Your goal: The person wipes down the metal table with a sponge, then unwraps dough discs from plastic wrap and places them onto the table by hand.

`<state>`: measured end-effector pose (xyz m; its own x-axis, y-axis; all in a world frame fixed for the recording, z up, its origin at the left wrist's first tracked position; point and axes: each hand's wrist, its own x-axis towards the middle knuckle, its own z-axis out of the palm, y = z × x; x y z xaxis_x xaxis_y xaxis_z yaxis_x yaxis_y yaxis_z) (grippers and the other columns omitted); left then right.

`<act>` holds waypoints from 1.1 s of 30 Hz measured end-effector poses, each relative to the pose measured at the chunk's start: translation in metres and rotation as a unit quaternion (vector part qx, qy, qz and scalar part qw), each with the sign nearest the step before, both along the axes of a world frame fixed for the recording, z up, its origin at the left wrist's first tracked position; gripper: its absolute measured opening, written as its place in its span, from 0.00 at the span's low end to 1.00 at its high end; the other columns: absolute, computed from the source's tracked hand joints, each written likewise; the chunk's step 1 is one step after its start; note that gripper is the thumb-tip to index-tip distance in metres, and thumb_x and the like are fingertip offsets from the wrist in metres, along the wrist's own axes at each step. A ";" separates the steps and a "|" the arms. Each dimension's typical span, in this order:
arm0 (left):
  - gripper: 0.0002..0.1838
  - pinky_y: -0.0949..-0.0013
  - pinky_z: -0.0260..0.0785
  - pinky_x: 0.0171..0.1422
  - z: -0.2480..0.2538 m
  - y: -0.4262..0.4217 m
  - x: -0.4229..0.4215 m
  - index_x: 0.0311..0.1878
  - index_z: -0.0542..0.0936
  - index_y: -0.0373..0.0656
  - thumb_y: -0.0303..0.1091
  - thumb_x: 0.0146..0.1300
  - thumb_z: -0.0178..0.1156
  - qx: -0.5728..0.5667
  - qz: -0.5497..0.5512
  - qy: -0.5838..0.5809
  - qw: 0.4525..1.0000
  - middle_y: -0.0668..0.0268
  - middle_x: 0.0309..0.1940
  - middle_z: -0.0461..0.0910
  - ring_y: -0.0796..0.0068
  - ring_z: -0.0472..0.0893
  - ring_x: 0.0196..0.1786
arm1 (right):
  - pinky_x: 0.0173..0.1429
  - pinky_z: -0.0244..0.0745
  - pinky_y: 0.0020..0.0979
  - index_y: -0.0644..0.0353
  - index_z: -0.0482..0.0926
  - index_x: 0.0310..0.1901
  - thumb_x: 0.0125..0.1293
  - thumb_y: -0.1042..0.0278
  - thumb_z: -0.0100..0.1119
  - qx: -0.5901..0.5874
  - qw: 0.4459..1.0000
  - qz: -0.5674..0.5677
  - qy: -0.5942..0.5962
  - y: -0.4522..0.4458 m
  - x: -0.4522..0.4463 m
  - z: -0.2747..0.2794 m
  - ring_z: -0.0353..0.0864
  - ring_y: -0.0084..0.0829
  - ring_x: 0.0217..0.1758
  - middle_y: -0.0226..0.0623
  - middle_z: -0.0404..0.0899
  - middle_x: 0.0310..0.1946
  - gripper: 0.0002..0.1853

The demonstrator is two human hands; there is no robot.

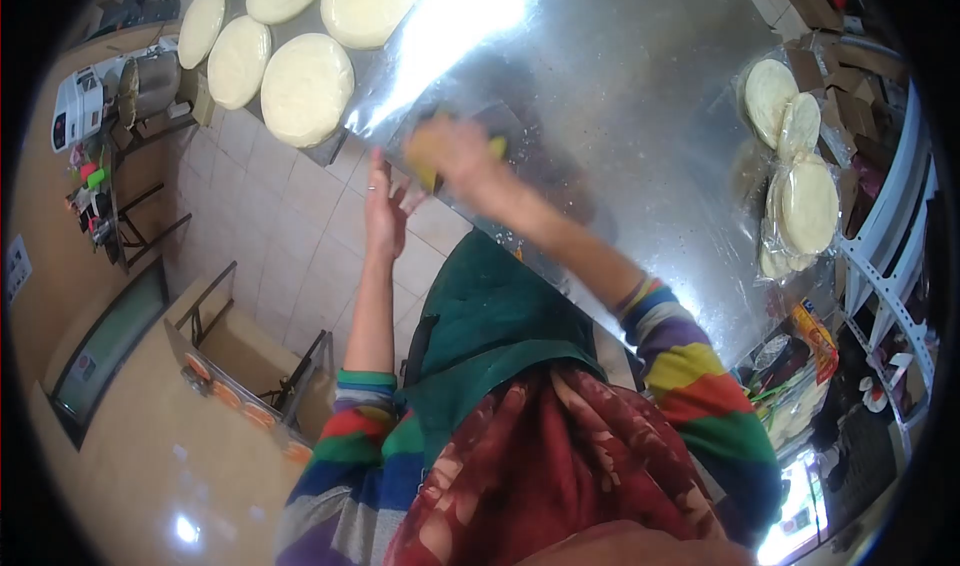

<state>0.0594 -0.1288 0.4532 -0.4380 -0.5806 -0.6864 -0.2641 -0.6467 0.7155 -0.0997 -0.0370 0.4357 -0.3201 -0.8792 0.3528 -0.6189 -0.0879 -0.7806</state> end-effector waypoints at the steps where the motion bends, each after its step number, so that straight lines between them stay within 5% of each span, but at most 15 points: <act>1: 0.38 0.52 0.60 0.67 0.000 -0.005 0.015 0.75 0.43 0.59 0.60 0.68 0.43 -0.001 0.021 0.041 0.999 0.58 0.75 0.40 0.52 0.55 0.72 | 0.61 0.64 0.43 0.54 0.75 0.51 0.51 0.76 0.57 0.013 0.997 0.076 0.009 0.010 0.032 -0.004 0.72 0.39 0.58 0.39 0.74 0.51 0.22; 2: 0.37 0.52 0.59 0.69 0.005 -0.008 0.027 0.75 0.44 0.57 0.56 0.69 0.45 -0.013 0.071 0.055 0.996 0.57 0.74 0.43 0.52 0.57 0.71 | 0.61 0.65 0.41 0.54 0.76 0.50 0.50 0.75 0.58 0.026 0.988 0.150 0.018 0.019 0.050 0.004 0.73 0.39 0.57 0.38 0.75 0.50 0.22; 5: 0.34 0.52 0.59 0.69 0.025 -0.012 0.071 0.74 0.47 0.51 0.50 0.71 0.46 -0.048 0.129 -0.001 0.990 0.57 0.72 0.50 0.53 0.58 0.71 | 0.57 0.69 0.39 0.57 0.78 0.48 0.48 0.81 0.55 -0.057 0.984 0.133 -0.103 0.054 0.045 0.032 0.76 0.40 0.53 0.36 0.78 0.49 0.22; 7: 0.32 0.53 0.60 0.70 0.025 -0.002 0.116 0.73 0.49 0.49 0.47 0.71 0.46 -0.026 0.166 -0.017 0.986 0.56 0.71 0.54 0.55 0.59 0.71 | 0.60 0.69 0.38 0.56 0.78 0.48 0.48 0.83 0.54 -0.068 0.990 0.095 -0.072 0.065 -0.021 0.057 0.77 0.40 0.53 0.39 0.79 0.47 0.23; 9: 0.32 0.56 0.63 0.68 0.018 0.020 0.161 0.72 0.53 0.50 0.48 0.69 0.49 -0.004 0.172 -0.055 0.984 0.58 0.68 0.59 0.58 0.63 0.68 | 0.59 0.70 0.38 0.58 0.79 0.47 0.58 0.83 0.46 -0.013 0.994 -0.063 -0.092 0.086 -0.084 0.064 0.77 0.42 0.52 0.44 0.79 0.48 0.18; 12: 0.30 0.58 0.64 0.66 0.004 0.074 0.219 0.71 0.56 0.48 0.48 0.70 0.48 0.045 0.169 -0.097 0.980 0.58 0.67 0.62 0.59 0.66 0.65 | 0.56 0.72 0.39 0.60 0.79 0.47 0.61 0.82 0.44 0.033 0.978 -0.188 0.080 0.100 -0.151 0.019 0.77 0.43 0.52 0.49 0.78 0.48 0.17; 15: 0.28 0.60 0.66 0.61 -0.012 0.133 0.268 0.69 0.60 0.47 0.49 0.70 0.46 0.096 0.140 -0.155 0.973 0.59 0.65 0.64 0.61 0.69 0.61 | 0.51 0.73 0.36 0.57 0.81 0.44 0.56 0.81 0.51 -0.042 0.980 -0.172 0.087 0.091 -0.099 -0.009 0.80 0.39 0.44 0.42 0.82 0.40 0.15; 16: 0.28 0.60 0.66 0.60 -0.014 0.154 0.278 0.68 0.60 0.47 0.49 0.70 0.47 0.109 0.133 -0.180 0.968 0.60 0.65 0.64 0.61 0.69 0.61 | 0.49 0.74 0.36 0.56 0.82 0.43 0.56 0.81 0.50 -0.046 0.991 -0.127 0.005 0.094 -0.053 -0.012 0.81 0.40 0.42 0.40 0.82 0.39 0.15; 17: 0.28 0.60 0.66 0.60 -0.016 0.174 0.287 0.68 0.61 0.47 0.49 0.69 0.47 0.123 0.126 -0.206 0.963 0.60 0.64 0.65 0.62 0.69 0.61 | 0.48 0.72 0.36 0.55 0.82 0.43 0.55 0.80 0.51 -0.100 0.990 -0.080 0.061 0.099 -0.008 -0.015 0.80 0.39 0.42 0.40 0.82 0.42 0.15; 19: 0.28 0.60 0.67 0.59 -0.027 0.209 0.309 0.67 0.62 0.47 0.49 0.69 0.48 0.146 0.112 -0.241 0.953 0.61 0.63 0.66 0.62 0.70 0.59 | 0.54 0.70 0.37 0.54 0.79 0.46 0.50 0.82 0.55 -0.033 0.997 0.065 0.010 0.121 0.082 -0.021 0.76 0.38 0.54 0.38 0.78 0.47 0.19; 22: 0.27 0.61 0.68 0.57 -0.037 0.247 0.338 0.65 0.64 0.45 0.49 0.69 0.50 0.152 0.066 -0.284 0.944 0.61 0.61 0.68 0.64 0.72 0.56 | 0.58 0.71 0.39 0.55 0.78 0.44 0.41 0.88 0.56 -0.011 0.982 0.170 -0.079 0.156 0.155 -0.003 0.77 0.41 0.53 0.39 0.78 0.46 0.25; 24: 0.25 0.63 0.68 0.55 -0.030 0.264 0.340 0.64 0.66 0.43 0.46 0.69 0.51 0.128 0.010 -0.322 0.938 0.60 0.59 0.70 0.65 0.73 0.54 | 0.60 0.69 0.38 0.56 0.79 0.46 0.46 0.86 0.55 -0.048 0.978 0.169 -0.108 0.162 0.146 0.014 0.76 0.41 0.54 0.41 0.78 0.47 0.23; 27: 0.21 0.71 0.69 0.52 -0.083 0.288 0.398 0.61 0.69 0.39 0.41 0.71 0.50 0.088 0.032 -0.268 0.959 0.61 0.50 0.76 0.71 0.76 0.48 | 0.60 0.71 0.39 0.58 0.78 0.47 0.52 0.83 0.52 -0.075 0.989 0.065 -0.106 0.150 0.055 0.061 0.77 0.42 0.53 0.40 0.80 0.44 0.19; 30: 0.20 0.73 0.69 0.52 -0.088 0.292 0.399 0.60 0.70 0.38 0.40 0.71 0.50 0.043 0.007 -0.261 0.964 0.62 0.47 0.78 0.73 0.76 0.47 | 0.55 0.71 0.39 0.56 0.77 0.52 0.58 0.79 0.48 -0.024 0.991 -0.129 0.030 0.140 -0.037 0.026 0.77 0.42 0.50 0.43 0.79 0.45 0.20; 33: 0.21 0.73 0.69 0.52 -0.068 0.280 0.378 0.60 0.71 0.38 0.41 0.70 0.51 0.027 -0.008 -0.255 0.967 0.63 0.46 0.78 0.74 0.76 0.47 | 0.53 0.71 0.41 0.54 0.77 0.53 0.56 0.80 0.48 0.168 0.973 -0.149 0.048 0.128 -0.025 0.015 0.76 0.43 0.49 0.43 0.79 0.45 0.22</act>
<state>0.4378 0.1511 0.3856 -0.0435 -0.5342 -0.8442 -0.5832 -0.6725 0.4556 -0.1248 0.0907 0.4503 -0.5590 -0.8228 0.1020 -0.6485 0.3572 -0.6722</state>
